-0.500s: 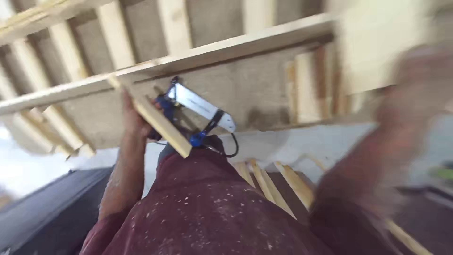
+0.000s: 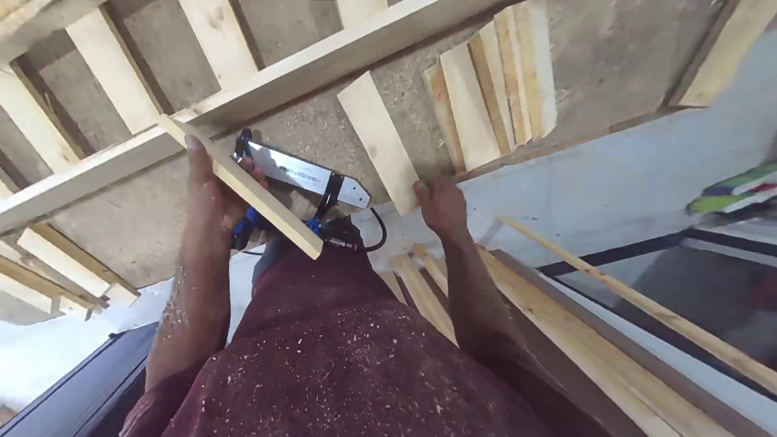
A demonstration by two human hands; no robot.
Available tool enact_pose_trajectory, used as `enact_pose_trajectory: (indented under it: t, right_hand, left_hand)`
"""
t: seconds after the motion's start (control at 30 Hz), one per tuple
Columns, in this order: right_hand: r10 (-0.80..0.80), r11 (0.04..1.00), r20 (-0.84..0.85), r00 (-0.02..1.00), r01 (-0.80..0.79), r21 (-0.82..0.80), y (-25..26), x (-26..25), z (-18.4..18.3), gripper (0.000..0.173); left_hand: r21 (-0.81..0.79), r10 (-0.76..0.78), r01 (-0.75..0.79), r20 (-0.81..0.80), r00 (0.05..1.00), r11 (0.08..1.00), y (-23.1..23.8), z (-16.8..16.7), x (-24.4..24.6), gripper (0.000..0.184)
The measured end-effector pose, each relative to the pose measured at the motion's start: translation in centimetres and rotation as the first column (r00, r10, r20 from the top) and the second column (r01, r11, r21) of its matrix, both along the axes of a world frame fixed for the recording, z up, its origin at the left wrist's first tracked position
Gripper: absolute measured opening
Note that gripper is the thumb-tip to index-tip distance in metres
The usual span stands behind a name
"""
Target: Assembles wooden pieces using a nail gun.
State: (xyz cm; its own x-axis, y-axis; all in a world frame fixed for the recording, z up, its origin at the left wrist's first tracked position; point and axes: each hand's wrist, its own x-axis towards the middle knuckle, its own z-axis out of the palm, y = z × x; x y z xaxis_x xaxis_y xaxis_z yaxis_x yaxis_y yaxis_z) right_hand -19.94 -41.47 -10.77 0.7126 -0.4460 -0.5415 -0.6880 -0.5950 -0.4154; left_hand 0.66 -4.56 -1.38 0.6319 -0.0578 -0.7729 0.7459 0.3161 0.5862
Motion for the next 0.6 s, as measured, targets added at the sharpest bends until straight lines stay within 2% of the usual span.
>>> enact_pose_trajectory:
  t: [0.07, 0.13, 0.2, 0.27, 0.33, 0.43, 0.5, 0.6]
  right_hand:
    - [0.106, 0.966, 0.065, 0.992, -0.087, -0.244, -1.4, 2.0, 1.4, 0.061]
    - [0.086, 0.919, 0.133, 0.987, -0.027, -0.392, -3.5, 4.2, 0.5, 0.071]
    - [0.035, 0.886, 0.020, 0.999, -0.022, -0.464, -5.4, 6.2, -0.9, 0.089]
    - [0.043, 0.868, -0.067, 0.997, -0.070, -0.492, -6.4, 7.5, -1.4, 0.094]
    - [0.100, 0.873, -0.117, 0.988, -0.143, -0.465, -6.6, 8.0, -0.7, 0.087]
    - [0.158, 0.888, -0.152, 0.976, -0.208, -0.411, -8.0, 8.5, 0.6, 0.066]
    - [0.177, 0.886, -0.173, 0.969, -0.234, -0.400, -8.7, 8.6, 1.2, 0.063]
    - [0.209, 0.850, -0.266, 0.941, -0.310, -0.427, -8.2, 9.3, 1.9, 0.048]
  left_hand:
    - [0.015, -0.011, 0.011, -0.006, 1.000, 1.000, -0.2, -0.1, 0.2, 0.068]
    - [0.041, -0.028, 0.028, -0.007, 1.000, 0.999, 0.1, -0.2, 0.1, 0.068]
    - [0.025, -0.041, 0.040, 0.014, 0.999, 0.999, 0.2, -0.1, -0.1, 0.065]
    - [-0.007, -0.044, 0.045, 0.040, 0.998, 0.999, 0.7, 0.4, -0.3, 0.061]
    - [-0.020, -0.038, 0.039, 0.059, 0.998, 0.999, 1.9, 1.0, -1.0, 0.061]
    - [-0.037, -0.019, 0.023, 0.100, 0.995, 0.999, 4.1, 1.1, -1.7, 0.062]
    - [-0.072, 0.002, 0.006, 0.114, 0.993, 0.997, 5.8, 0.7, -1.8, 0.063]
    - [-0.094, 0.044, -0.032, 0.138, 0.989, 0.995, 8.2, 0.9, -1.9, 0.064]
